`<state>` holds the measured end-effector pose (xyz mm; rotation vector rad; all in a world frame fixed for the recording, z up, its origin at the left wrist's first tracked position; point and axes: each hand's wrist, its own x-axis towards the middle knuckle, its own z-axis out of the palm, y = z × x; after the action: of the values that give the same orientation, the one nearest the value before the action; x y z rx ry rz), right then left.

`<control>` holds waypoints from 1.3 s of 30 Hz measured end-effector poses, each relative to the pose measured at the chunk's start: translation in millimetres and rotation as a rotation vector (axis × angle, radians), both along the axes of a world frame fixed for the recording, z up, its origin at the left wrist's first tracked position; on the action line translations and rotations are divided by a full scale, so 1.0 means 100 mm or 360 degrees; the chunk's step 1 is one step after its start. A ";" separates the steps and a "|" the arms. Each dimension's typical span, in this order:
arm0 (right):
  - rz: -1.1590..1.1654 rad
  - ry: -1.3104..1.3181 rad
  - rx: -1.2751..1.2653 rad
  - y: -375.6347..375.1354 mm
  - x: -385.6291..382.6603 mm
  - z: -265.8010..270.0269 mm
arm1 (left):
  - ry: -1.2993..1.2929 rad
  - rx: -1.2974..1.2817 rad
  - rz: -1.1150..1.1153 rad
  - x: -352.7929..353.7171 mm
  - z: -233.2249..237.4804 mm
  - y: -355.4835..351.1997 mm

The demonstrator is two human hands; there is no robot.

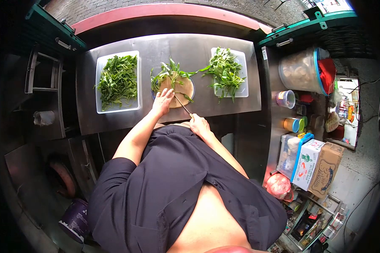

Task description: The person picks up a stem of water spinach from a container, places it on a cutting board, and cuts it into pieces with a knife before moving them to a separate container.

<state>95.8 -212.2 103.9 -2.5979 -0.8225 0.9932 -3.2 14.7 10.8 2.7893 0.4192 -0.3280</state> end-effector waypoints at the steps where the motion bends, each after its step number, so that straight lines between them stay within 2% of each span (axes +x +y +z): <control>1: 0.0027 0.0013 -0.0029 0.01 0.01 0.00 | 0.0001 0.0004 0.0004 0.00 -0.01 0.00; 11: 0.0231 -0.0132 -0.0128 -0.06 0.03 -0.04 | 0.0078 -0.0036 0.0047 -0.05 0.10 0.00; 21: 0.0148 -0.0030 -0.0062 -0.26 -0.02 0.04 | 0.0024 -0.0084 0.0145 -0.16 -0.02 0.03; 23: -0.0013 -0.0018 -0.0036 -0.30 -0.02 0.03 | -0.0073 -0.0077 0.0191 -0.16 0.02 0.01; 26: -0.0013 -0.0038 -0.0014 -0.33 0.02 0.05 | -0.0302 -0.0126 0.0276 -0.13 -0.15 0.00; 29: -0.0025 -0.0040 0.0099 -0.32 0.03 -0.01 | -0.0329 -0.0150 0.0295 -0.09 -0.12 -0.03; 35: -0.0031 0.0029 0.0201 -0.13 0.00 -0.03 | -0.0246 -0.0086 0.0208 -0.06 -0.08 -0.04; 39: 0.0015 0.0095 0.0019 -0.09 -0.05 0.03 | -0.0166 -0.0063 0.0158 -0.03 -0.17 -0.02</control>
<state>90.8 -221.4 106.4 -2.5436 -0.8237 1.0602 -6.0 13.0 -5.9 2.7205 0.5184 -0.1656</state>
